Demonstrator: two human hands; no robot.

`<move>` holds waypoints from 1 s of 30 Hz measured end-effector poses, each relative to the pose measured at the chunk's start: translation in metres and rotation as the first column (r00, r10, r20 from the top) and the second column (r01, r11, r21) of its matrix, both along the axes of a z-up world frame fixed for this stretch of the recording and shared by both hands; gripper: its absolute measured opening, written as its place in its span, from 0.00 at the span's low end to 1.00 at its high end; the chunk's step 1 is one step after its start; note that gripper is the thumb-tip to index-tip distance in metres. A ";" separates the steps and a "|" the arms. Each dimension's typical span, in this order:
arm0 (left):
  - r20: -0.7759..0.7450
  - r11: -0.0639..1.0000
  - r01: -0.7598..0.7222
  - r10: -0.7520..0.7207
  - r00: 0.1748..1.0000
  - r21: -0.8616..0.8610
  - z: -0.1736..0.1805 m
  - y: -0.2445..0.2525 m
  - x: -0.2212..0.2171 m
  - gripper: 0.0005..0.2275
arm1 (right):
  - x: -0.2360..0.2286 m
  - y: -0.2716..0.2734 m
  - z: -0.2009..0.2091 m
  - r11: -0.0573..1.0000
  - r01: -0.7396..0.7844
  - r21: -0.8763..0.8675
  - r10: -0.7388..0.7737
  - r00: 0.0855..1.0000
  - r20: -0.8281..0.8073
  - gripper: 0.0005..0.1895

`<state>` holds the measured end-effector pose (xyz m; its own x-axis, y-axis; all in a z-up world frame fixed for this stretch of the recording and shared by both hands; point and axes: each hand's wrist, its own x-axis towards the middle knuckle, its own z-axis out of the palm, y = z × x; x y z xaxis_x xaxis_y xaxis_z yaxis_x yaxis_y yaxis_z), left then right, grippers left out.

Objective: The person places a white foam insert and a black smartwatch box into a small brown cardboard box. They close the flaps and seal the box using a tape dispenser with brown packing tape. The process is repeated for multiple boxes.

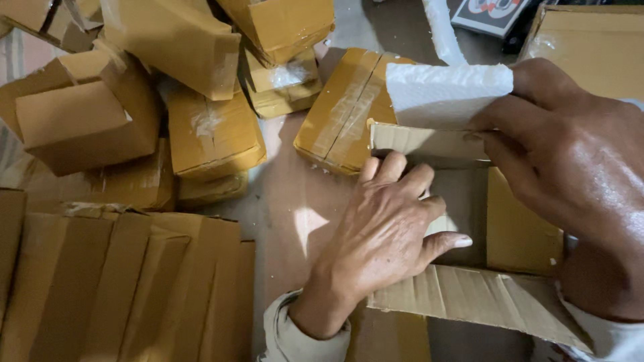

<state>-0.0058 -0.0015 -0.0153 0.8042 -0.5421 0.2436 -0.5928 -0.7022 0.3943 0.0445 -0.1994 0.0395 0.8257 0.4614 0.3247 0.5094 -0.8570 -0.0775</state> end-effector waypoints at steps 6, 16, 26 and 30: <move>0.021 0.997 0.062 -0.061 0.998 -0.046 0.001 0.002 0.004 0.21 | 0.003 0.005 -0.002 0.997 -0.036 0.070 0.032 0.998 0.058 0.09; 0.142 0.997 0.036 -0.026 0.990 -0.062 0.001 0.005 0.000 0.19 | 0.001 0.010 0.000 0.998 -0.053 0.034 0.049 0.992 0.113 0.09; 0.022 0.999 -0.024 0.023 0.999 0.021 0.009 0.012 -0.004 0.22 | 0.002 0.010 0.000 0.996 -0.062 0.059 0.058 0.996 0.066 0.08; 0.039 0.997 -0.047 0.049 0.998 -0.055 0.009 0.017 0.002 0.20 | 0.002 0.012 0.002 0.996 -0.078 0.036 0.073 0.989 0.129 0.08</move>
<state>-0.0039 0.0159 -0.0064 0.8180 -0.4881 0.3043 -0.5750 -0.7090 0.4084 0.0460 -0.1875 0.0413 0.7399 0.5048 0.4446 0.5802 -0.8134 -0.0420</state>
